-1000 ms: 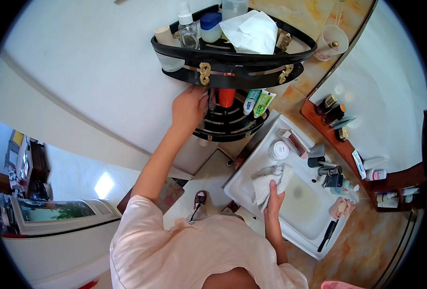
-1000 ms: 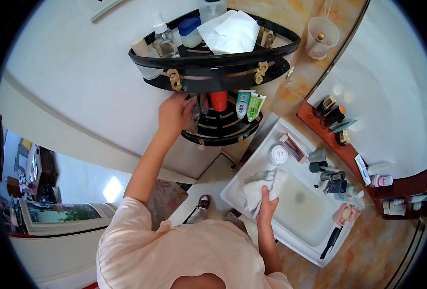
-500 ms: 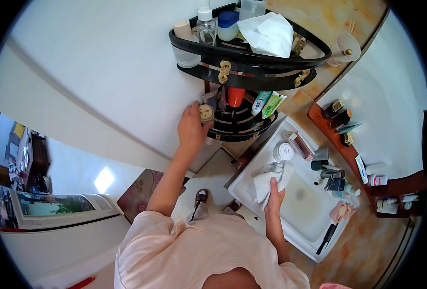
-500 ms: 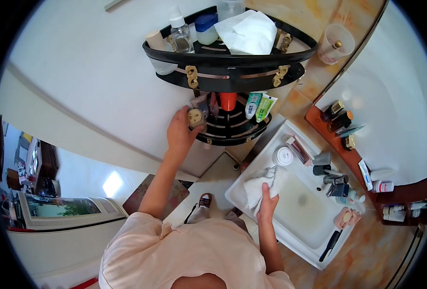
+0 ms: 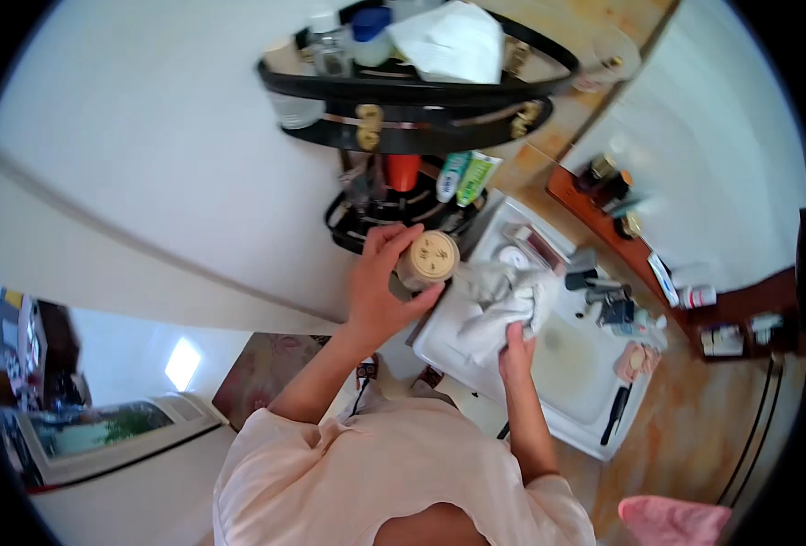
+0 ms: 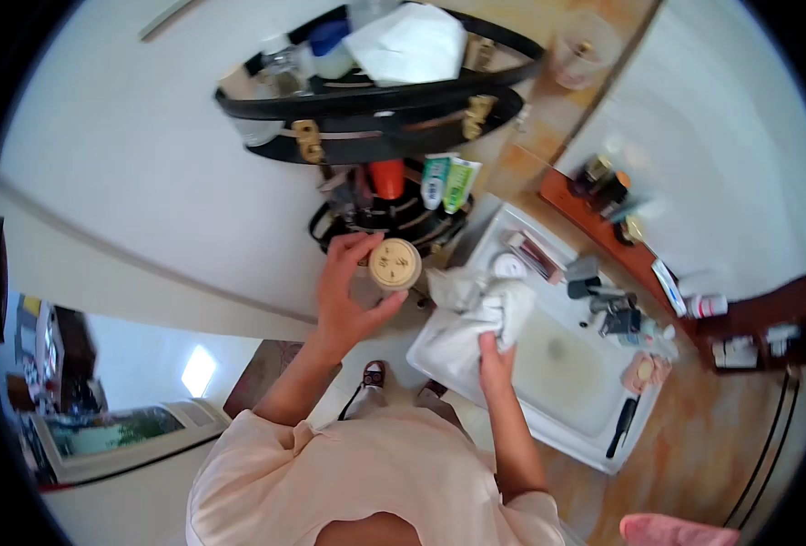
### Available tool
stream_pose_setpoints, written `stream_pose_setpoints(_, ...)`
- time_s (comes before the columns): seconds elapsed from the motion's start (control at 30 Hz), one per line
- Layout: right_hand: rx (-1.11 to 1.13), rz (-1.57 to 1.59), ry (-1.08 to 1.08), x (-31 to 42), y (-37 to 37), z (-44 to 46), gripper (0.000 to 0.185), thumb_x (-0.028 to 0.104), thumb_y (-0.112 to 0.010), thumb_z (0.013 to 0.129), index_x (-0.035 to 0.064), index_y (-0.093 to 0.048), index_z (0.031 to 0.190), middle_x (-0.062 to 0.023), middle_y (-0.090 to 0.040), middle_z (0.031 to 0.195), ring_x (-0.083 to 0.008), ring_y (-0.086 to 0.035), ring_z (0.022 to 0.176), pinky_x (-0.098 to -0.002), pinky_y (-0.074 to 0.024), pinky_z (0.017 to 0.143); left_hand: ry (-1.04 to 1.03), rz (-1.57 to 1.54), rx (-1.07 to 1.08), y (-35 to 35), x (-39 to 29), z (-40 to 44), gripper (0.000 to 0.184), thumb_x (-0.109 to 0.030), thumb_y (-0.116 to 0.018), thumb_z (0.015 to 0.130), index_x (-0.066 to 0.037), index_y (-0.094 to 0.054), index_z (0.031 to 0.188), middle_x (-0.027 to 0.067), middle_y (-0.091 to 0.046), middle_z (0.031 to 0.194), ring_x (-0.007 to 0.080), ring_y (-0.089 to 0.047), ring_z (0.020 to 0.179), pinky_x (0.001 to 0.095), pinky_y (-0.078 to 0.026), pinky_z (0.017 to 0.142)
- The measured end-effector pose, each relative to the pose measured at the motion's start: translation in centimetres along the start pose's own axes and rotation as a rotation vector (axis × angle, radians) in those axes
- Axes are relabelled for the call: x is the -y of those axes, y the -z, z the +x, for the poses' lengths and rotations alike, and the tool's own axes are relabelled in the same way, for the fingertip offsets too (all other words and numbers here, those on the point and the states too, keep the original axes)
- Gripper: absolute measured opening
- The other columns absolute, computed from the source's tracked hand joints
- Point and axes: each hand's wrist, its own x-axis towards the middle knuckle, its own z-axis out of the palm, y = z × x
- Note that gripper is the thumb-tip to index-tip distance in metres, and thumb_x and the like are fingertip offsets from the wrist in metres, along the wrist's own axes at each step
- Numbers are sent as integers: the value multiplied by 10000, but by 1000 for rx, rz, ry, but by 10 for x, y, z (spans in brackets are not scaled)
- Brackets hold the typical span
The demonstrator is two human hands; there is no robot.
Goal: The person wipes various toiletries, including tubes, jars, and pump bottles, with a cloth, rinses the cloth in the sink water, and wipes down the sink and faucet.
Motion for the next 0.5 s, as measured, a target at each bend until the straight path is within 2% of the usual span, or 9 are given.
stream_pose_setpoints(0.07,136,54,-46,19,-29,-6,539,387,-509,905,73,-356,1317,-63,-462,1280,-219,-448,1173,-376,-342,1009,92,-392,50,-34,3,-9,590,17,-714,631,18,-493,1179,121,-477,1130,213,-503,1059,306,-417,901)
stream_pose_setpoints(0.13,56,188,-106,38,-61,-4,560,494,-342,935,93,-356,1325,-61,-470,1277,-223,-456,1165,-382,-358,992,185,-767,89,-73,21,-22,587,50,-676,656,51,-462,1203,93,-457,1177,185,-474,1100,292,-376,951)
stream_pose_setpoints(0.17,15,219,-121,60,-80,-6,559,496,-312,941,93,-363,1324,-64,-474,1271,-225,-462,1157,-378,-364,985,241,-791,111,-85,27,-28,590,60,-668,652,48,-463,1205,93,-454,1184,186,-469,1110,291,-372,958)
stream_pose_setpoints(0.23,36,388,-112,59,-75,-4,560,469,-324,948,61,-332,1332,-77,-464,1280,-205,-469,1156,-372,-376,984,366,-820,151,-95,23,-34,598,81,-654,643,42,-465,1210,94,-447,1199,188,-460,1132,290,-363,971)
stream_pose_setpoints(0.27,-5,332,-130,59,-70,-7,554,468,-325,947,68,-342,1330,-79,-469,1273,-215,-475,1147,-377,-383,975,253,-580,235,-92,20,-39,622,81,-654,626,22,-472,1218,92,-434,1227,185,-447,1161,294,-350,987)
stream_pose_setpoints(0.37,-37,173,-138,63,-55,-14,538,455,-351,941,76,-361,1324,-90,-481,1255,-238,-496,1119,-388,-405,950,151,-508,310,-90,6,-36,649,80,-660,609,-2,-477,1226,88,-474,1203,179,-472,1141,295,-362,979)
stream_pose_setpoints(0.43,35,77,-74,71,-40,-18,532,430,-398,934,68,-360,1322,-102,-484,1245,-246,-512,1099,-389,-419,936,104,-478,325,-86,2,-33,632,10,-697,604,-3,-497,1203,128,-536,1121,250,-513,1091,325,-396,934)
stream_pose_setpoints(0.47,110,38,-79,79,-35,-21,535,288,-578,873,20,-375,1290,-107,-474,1246,-205,-499,1114,-351,-402,949,14,-391,322,-84,-1,-29,611,-10,-695,602,0,-507,1183,151,-543,1100,287,-512,1075,349,-406,915)
stream_pose_setpoints(0.5,232,-307,62,88,-38,-21,529,179,-625,825,11,-402,1274,-102,-492,1227,-168,-494,1105,-321,-401,936,-74,-304,321,-83,-2,-27,592,-29,-694,600,4,-516,1163,175,-550,1079,323,-511,1059,373,-416,895)
